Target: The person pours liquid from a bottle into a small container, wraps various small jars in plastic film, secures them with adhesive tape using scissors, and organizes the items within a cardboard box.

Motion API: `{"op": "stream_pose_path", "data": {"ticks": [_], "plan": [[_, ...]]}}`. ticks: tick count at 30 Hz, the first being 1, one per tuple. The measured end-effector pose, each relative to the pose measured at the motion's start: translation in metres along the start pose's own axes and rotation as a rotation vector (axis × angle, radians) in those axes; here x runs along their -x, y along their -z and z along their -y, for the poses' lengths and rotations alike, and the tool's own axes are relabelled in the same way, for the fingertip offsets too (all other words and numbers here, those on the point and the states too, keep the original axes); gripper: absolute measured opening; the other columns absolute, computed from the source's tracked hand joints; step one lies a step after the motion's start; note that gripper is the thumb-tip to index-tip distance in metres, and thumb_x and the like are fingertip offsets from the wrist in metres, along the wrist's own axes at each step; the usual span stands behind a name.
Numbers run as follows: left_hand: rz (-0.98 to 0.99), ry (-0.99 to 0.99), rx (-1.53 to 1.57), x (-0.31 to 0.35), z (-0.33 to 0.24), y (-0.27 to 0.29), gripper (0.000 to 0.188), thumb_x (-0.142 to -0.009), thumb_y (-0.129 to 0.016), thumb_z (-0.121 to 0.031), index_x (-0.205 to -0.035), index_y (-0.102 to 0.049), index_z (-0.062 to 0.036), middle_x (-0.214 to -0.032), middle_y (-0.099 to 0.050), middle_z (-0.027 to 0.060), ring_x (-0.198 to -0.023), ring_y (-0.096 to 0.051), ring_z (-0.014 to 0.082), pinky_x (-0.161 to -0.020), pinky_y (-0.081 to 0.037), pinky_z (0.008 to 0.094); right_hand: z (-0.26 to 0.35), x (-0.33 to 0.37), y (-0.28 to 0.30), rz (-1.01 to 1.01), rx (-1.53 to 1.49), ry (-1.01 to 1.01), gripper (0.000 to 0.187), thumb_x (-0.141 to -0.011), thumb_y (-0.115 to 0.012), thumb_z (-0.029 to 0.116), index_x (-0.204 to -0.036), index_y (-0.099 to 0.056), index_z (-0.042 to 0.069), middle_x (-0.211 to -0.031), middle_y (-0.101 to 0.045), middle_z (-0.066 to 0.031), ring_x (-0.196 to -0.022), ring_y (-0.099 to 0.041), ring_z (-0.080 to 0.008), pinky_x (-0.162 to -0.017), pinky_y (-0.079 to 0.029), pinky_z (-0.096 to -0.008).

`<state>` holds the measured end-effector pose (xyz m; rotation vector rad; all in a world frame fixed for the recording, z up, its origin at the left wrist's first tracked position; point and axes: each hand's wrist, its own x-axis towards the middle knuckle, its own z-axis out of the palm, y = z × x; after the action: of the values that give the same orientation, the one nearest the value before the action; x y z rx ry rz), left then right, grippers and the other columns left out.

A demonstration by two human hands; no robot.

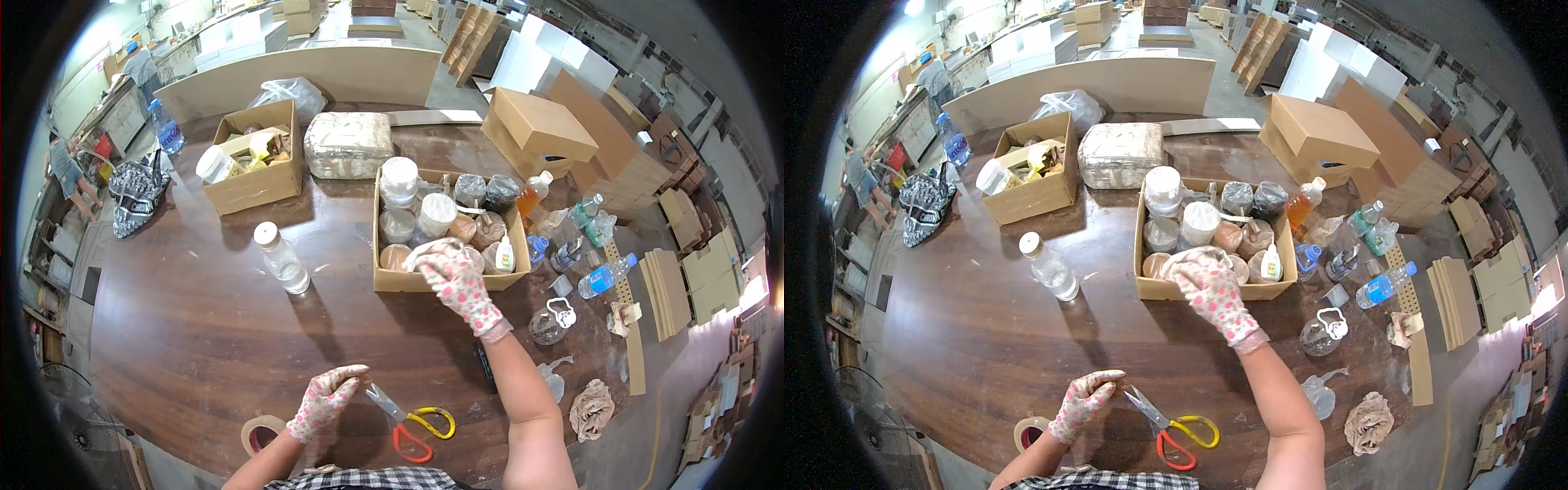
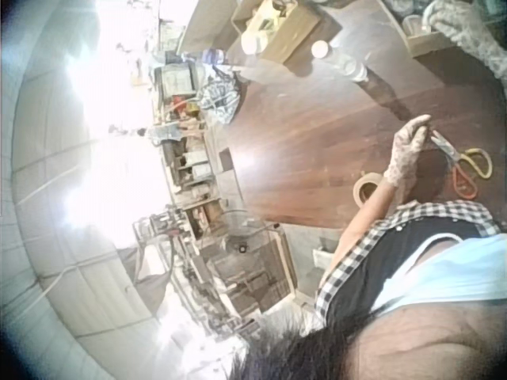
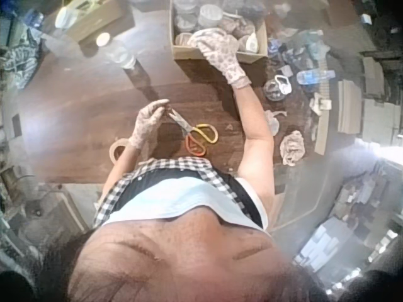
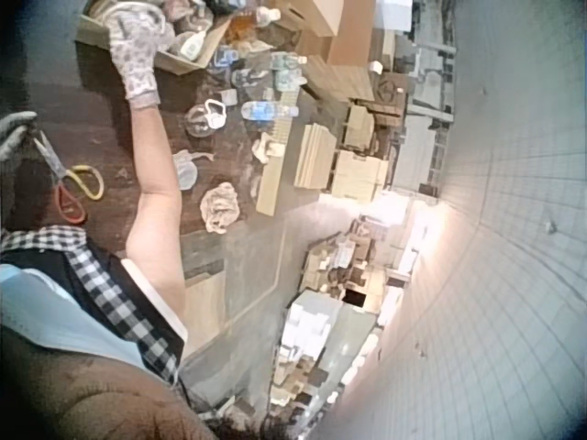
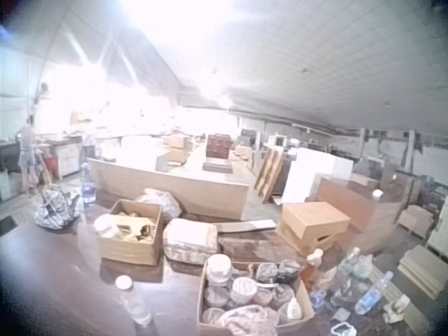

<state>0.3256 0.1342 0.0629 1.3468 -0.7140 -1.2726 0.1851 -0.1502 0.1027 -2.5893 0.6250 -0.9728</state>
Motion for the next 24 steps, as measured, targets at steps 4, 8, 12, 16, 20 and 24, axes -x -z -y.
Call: {"op": "stream_pose_path", "data": {"ticks": [4, 8, 12, 16, 20, 24], "plan": [[0.052, -0.004, -0.012, -0.005, 0.005, -0.006, 0.027, -0.093, -0.051, -0.002, -0.119, -0.061, -0.0018, -0.105, -0.068, 0.0077, -0.098, -0.063, 0.0134, -0.089, -0.049, 0.0271, 0.011, -0.013, 0.001, 0.213, 0.147, -0.202, 0.021, -0.085, -0.061, 0.027, -0.084, -0.07, 0.008, -0.089, -0.067, -0.0126, -0.089, -0.063, -0.0285, -0.08, -0.047, -0.0425], [0.054, -0.102, -0.233, -0.002, 0.003, -0.005, 0.028, -0.092, -0.052, -0.005, -0.119, -0.061, -0.0029, -0.106, -0.068, 0.01, -0.098, -0.064, 0.017, -0.089, -0.049, 0.0293, 0.014, -0.019, 0.002, 0.271, 0.289, -0.187, 0.025, -0.084, -0.061, 0.029, -0.072, -0.066, 0.008, -0.074, -0.064, -0.0091, -0.074, -0.062, -0.0286, -0.069, -0.048, -0.0417], [0.031, -0.113, -0.193, 0.002, 0.022, 0.003, 0.028, -0.092, -0.053, -0.006, -0.118, -0.062, -0.0035, -0.105, -0.068, 0.0101, -0.099, -0.064, 0.0174, -0.089, -0.049, 0.03, 0.017, -0.015, 0.008, 0.102, 0.275, -0.146, 0.016, -0.084, -0.063, 0.023, -0.081, -0.068, 0.008, -0.081, -0.067, -0.0087, -0.078, -0.063, -0.028, -0.071, -0.049, -0.0408], [0.034, -0.114, -0.213, 0.005, 0.029, 0.004, 0.028, -0.091, -0.054, -0.007, -0.118, -0.062, -0.004, -0.103, -0.068, 0.0103, -0.098, -0.065, 0.0178, -0.088, -0.05, 0.0305, 0.02, 0.023, 0.009, -0.149, -0.002, -0.151, 0.013, -0.083, -0.064, 0.01, -0.096, -0.066, 0.006, -0.09, -0.068, -0.0103, -0.084, -0.066, -0.0276, -0.075, -0.051, -0.0359], [0.056, -0.111, -0.164, 0.007, 0.036, -0.003, 0.027, -0.092, -0.053, -0.007, -0.118, -0.062, -0.005, -0.101, -0.069, 0.008, -0.092, -0.065, 0.0149, -0.084, -0.051, 0.0285, 0.032, 0.078, 0.0, -0.125, -0.352, -0.368, 0.014, -0.088, -0.058, 0.001, -0.101, -0.064, 0.0, -0.081, -0.067, -0.0055, -0.074, -0.064, -0.0114, -0.068, -0.052, -0.0257], [-0.076, -0.086, -0.072, 0.008, 0.034, -0.009, 0.027, -0.093, -0.052, -0.005, -0.118, -0.062, -0.0037, -0.091, -0.07, 0.0045, -0.08, -0.061, 0.0083, -0.073, -0.05, 0.0226, 0.074, 0.12, -0.021, -0.07, -0.551, -0.597, 0.015, -0.085, -0.06, 0.003, -0.098, -0.068, 0.004, -0.085, -0.07, -0.0097, -0.079, -0.068, -0.0186, -0.071, -0.054, -0.0301]]}}
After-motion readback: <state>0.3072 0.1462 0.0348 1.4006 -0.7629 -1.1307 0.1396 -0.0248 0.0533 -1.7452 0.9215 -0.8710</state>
